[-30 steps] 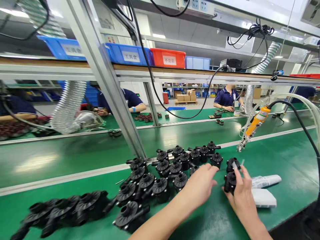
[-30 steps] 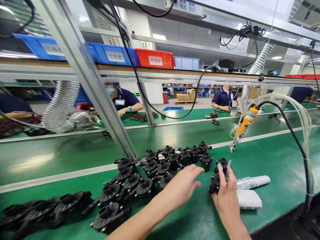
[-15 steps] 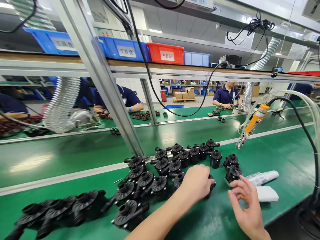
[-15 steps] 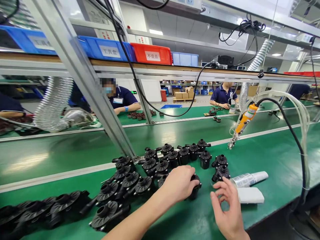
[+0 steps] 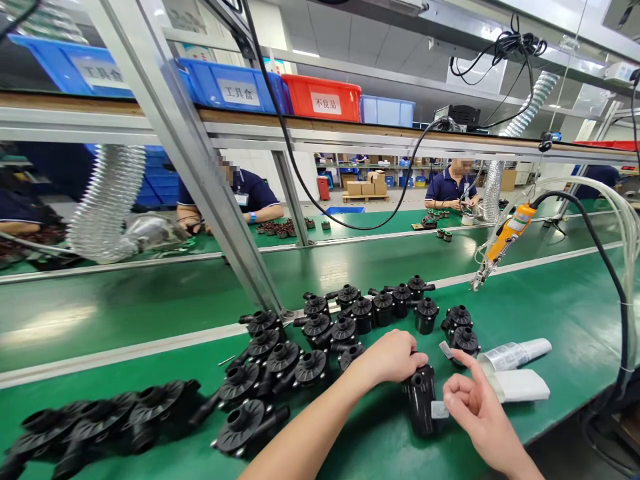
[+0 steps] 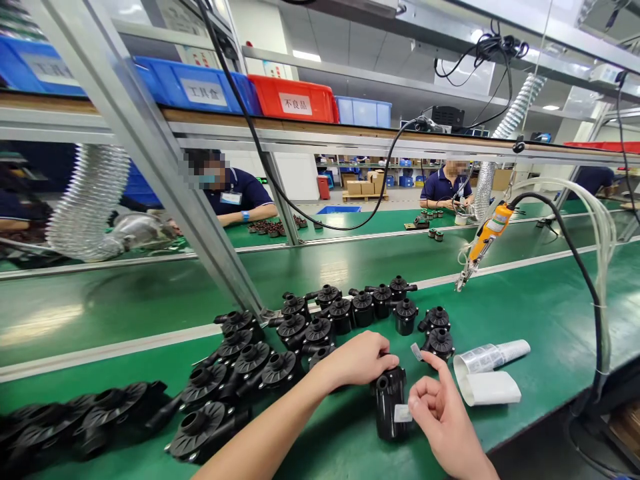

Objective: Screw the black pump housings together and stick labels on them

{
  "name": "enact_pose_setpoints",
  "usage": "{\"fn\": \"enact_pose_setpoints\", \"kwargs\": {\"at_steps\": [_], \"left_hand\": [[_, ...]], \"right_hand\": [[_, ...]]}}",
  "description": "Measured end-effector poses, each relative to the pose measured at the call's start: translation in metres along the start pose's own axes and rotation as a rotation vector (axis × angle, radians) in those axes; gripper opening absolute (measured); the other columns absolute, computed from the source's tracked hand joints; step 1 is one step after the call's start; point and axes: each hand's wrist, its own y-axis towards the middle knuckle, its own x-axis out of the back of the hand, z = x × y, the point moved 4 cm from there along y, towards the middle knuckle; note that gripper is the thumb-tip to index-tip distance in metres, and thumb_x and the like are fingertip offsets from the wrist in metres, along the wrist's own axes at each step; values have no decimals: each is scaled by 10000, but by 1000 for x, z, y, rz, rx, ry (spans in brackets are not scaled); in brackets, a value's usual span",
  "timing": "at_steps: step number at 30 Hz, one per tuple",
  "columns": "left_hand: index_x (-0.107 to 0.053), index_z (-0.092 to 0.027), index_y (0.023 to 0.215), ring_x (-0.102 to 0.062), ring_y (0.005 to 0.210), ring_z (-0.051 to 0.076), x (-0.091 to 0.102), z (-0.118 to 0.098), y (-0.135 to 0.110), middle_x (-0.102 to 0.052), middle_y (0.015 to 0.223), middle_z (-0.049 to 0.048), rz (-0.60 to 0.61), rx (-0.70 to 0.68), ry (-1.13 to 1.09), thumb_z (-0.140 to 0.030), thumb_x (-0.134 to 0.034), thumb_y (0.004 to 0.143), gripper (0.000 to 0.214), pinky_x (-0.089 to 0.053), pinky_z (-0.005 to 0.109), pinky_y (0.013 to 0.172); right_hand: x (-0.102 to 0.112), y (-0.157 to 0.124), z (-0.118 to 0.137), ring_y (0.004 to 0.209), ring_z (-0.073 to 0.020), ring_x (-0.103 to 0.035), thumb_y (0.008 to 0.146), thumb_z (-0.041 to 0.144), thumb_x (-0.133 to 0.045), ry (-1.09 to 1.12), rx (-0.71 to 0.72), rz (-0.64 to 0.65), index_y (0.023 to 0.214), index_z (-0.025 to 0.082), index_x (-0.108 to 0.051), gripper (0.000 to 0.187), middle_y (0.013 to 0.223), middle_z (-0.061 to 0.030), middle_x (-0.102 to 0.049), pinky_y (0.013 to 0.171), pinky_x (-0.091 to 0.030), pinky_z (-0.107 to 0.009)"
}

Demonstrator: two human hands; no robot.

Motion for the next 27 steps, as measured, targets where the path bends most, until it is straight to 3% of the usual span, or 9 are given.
{"fn": "enact_pose_setpoints", "kwargs": {"at_steps": [12, 20, 27], "left_hand": [[-800, -186, 802, -683, 705, 246, -6, 6, 4, -791, 785, 101, 9, -11, -31, -406, -627, 943, 313, -329, 304, 556], [-806, -178, 814, -720, 754, 269, -5, 3, 3, -809, 820, 119, 13, -19, -28, -377, -635, 956, 298, -339, 312, 569], [-778, -184, 781, -729, 772, 274, 0, 0, 0, -799, 811, 112, 15, -26, -25, -361, -642, 953, 281, -330, 315, 568]], "right_hand": [[-9, 7, 2, 655, -133, -453, 1024, 522, -622, -191, -49, 123, 1596, 287, -239, 728, 885, 28, -581, 646, -375, -284], [-10, 7, -4, 634, -137, -474, 1008, 509, -611, -251, -14, 45, 1595, 254, -267, 728, 866, 29, -597, 627, -406, -278], [4, 5, 0, 613, -152, -576, 971, 372, -624, -655, 126, 23, 1617, 258, -267, 747, 952, 4, -710, 679, -491, -306]]}}
